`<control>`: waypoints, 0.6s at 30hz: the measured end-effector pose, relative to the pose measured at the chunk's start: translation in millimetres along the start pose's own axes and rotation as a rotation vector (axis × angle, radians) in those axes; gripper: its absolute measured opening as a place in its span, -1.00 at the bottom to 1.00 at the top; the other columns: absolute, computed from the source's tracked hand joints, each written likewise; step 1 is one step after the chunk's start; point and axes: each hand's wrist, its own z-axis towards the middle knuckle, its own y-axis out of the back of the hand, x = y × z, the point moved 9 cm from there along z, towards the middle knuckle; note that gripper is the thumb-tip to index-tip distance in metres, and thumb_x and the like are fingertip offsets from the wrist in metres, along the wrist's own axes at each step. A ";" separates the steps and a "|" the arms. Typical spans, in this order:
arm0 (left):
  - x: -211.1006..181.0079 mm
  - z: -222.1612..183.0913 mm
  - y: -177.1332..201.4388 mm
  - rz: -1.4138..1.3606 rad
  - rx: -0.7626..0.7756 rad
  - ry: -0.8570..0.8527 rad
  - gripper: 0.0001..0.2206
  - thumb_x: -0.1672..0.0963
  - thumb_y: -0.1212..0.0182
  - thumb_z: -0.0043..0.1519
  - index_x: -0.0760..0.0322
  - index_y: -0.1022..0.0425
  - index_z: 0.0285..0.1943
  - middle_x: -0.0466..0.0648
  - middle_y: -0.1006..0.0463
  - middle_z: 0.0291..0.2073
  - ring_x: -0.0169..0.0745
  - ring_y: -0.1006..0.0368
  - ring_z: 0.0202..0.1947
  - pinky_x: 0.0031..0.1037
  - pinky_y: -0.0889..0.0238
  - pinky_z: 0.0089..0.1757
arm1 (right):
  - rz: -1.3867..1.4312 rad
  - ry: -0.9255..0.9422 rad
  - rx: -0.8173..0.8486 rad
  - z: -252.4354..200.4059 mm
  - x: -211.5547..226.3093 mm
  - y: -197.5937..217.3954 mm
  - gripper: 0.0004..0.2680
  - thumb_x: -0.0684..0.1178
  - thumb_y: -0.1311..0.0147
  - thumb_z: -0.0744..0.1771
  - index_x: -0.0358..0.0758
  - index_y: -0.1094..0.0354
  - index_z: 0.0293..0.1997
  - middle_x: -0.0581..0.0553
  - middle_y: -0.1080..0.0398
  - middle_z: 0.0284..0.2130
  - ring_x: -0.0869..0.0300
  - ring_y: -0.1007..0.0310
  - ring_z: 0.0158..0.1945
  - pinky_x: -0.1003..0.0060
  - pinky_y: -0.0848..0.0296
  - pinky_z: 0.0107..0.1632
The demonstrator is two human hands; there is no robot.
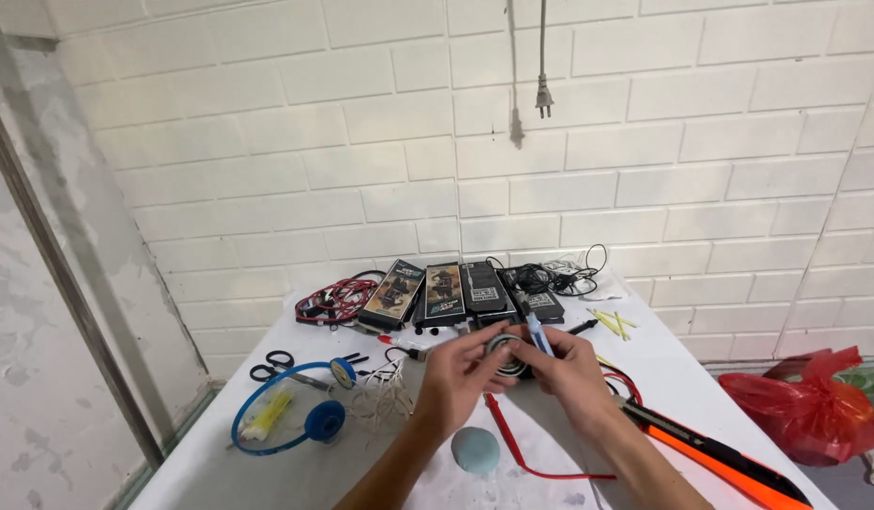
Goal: Organizing and inspecting various electronic components and tools on a workbench.
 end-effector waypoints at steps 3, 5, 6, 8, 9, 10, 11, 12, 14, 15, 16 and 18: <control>-23.9 -6.0 6.3 -0.150 -0.054 -0.050 -0.55 0.15 -0.17 0.26 0.44 -0.40 0.36 0.22 -0.65 0.04 -0.13 -0.64 -0.26 -0.44 -0.67 -0.28 | 0.076 -0.013 0.110 -11.2 12.7 -9.4 -0.70 -0.20 -0.19 0.27 -0.28 -0.58 0.13 -0.01 -0.02 -0.65 0.27 0.15 -0.59 0.37 0.20 -0.50; -24.9 -6.4 13.3 -0.178 -0.098 -0.037 -0.58 0.16 -0.19 0.25 0.45 -0.46 0.31 0.22 -0.67 0.04 -0.09 -0.67 -0.28 -0.44 -0.67 -0.28 | 0.062 -0.035 0.077 -5.9 8.1 -7.7 -0.70 -0.21 -0.25 0.25 -0.31 -0.60 0.11 -0.07 -0.21 -0.55 0.26 0.15 -0.57 0.37 0.20 -0.49; -21.7 -8.7 16.3 -0.205 -0.134 -0.010 -0.61 0.17 -0.21 0.23 0.45 -0.51 0.26 0.22 -0.68 0.05 -0.05 -0.69 -0.29 -0.43 -0.67 -0.28 | 0.053 -0.068 0.034 -5.4 1.8 -3.2 -0.70 -0.22 -0.31 0.23 -0.33 -0.63 0.08 -0.12 -0.40 -0.45 0.25 0.15 -0.55 0.36 0.20 -0.49; -21.5 -10.3 14.3 -0.231 -0.146 0.002 -0.60 0.19 -0.24 0.21 0.44 -0.52 0.24 0.27 -0.65 0.08 -0.03 -0.66 -0.25 -0.38 -0.69 -0.24 | 0.039 -0.033 0.007 -2.3 -0.8 2.0 -0.77 -0.21 -0.31 0.24 -0.36 -0.64 -0.03 -0.07 -0.25 -0.57 0.26 0.13 -0.57 0.37 0.19 -0.49; -21.8 -9.8 14.3 -0.252 -0.157 0.013 -0.60 0.20 -0.27 0.18 0.43 -0.53 0.23 0.31 -0.61 0.11 -0.01 -0.64 -0.21 -0.33 -0.71 -0.21 | 0.031 0.003 -0.020 0.4 0.7 5.2 -0.85 -0.21 -0.31 0.25 -0.38 -0.66 -0.15 -0.02 -0.11 -0.70 0.27 0.10 -0.59 0.37 0.19 -0.49; -19.1 -7.4 14.1 -0.253 -0.158 0.009 -0.60 0.20 -0.27 0.18 0.43 -0.53 0.23 0.31 -0.61 0.11 -0.01 -0.64 -0.21 -0.33 -0.71 -0.21 | 0.029 0.005 -0.018 2.9 0.0 6.3 -0.85 -0.21 -0.31 0.25 -0.38 -0.66 -0.15 -0.02 -0.11 -0.70 0.27 0.10 -0.59 0.37 0.19 -0.49; -24.7 -5.7 15.3 -0.106 -0.172 -0.079 -0.63 0.22 -0.34 0.14 0.38 -0.58 0.17 0.20 -0.63 0.05 -0.04 -0.65 -0.11 -0.37 -0.64 -0.05 | 0.018 0.039 -0.045 5.1 1.8 10.1 -0.84 -0.20 -0.30 0.26 -0.35 -0.67 -0.11 -0.02 -0.10 -0.73 0.27 0.11 -0.62 0.39 0.19 -0.53; -29.5 -6.6 14.9 0.040 -0.185 -0.164 -0.65 0.23 -0.40 0.11 0.34 -0.62 0.11 0.09 -0.65 -0.02 -0.06 -0.65 -0.02 -0.41 -0.57 0.10 | 0.009 0.070 -0.074 5.3 1.9 14.1 -0.82 -0.20 -0.29 0.27 -0.32 -0.68 -0.07 -0.01 -0.08 -0.76 0.28 0.13 -0.66 0.40 0.19 -0.57; -33.4 -6.1 17.2 0.125 -0.200 -0.120 -0.64 0.18 -0.41 0.11 0.26 -0.64 0.12 -0.02 -0.66 -0.06 -0.15 -0.65 -0.10 -0.44 -0.59 -0.04 | -0.004 0.085 -0.091 3.0 4.8 13.9 -0.82 -0.19 -0.30 0.27 -0.32 -0.69 -0.06 -0.01 -0.20 -0.69 0.28 0.10 -0.59 0.41 0.16 -0.51; -33.9 -6.5 19.1 0.210 -0.214 -0.077 -0.64 0.13 -0.42 0.12 0.17 -0.66 0.14 -0.13 -0.66 -0.09 -0.24 -0.65 -0.17 -0.48 -0.61 -0.19 | -0.015 0.101 -0.108 1.6 7.1 14.2 -0.81 -0.18 -0.31 0.27 -0.31 -0.70 -0.06 -0.01 -0.31 -0.61 0.28 0.07 -0.53 0.41 0.13 -0.45; -31.9 -7.6 19.6 0.210 -0.215 -0.076 -0.64 0.13 -0.42 0.12 0.17 -0.66 0.14 -0.13 -0.66 -0.09 -0.24 -0.65 -0.17 -0.48 -0.61 -0.19 | -0.015 0.100 -0.107 0.5 7.7 12.4 -0.81 -0.18 -0.31 0.27 -0.31 -0.70 -0.06 -0.01 -0.31 -0.61 0.28 0.07 -0.53 0.41 0.13 -0.45; -35.0 -6.6 11.7 0.200 -0.119 -0.146 -0.62 0.23 -0.31 0.19 0.23 -0.57 0.23 0.03 -0.60 -0.14 -0.14 -0.65 -0.27 -0.58 -0.64 -0.23 | -0.025 0.123 -0.107 0.4 13.7 8.6 -0.81 -0.27 -0.28 0.25 -0.39 -0.66 -0.07 -0.21 -0.68 -0.21 0.18 -0.55 -0.11 0.37 -0.42 0.07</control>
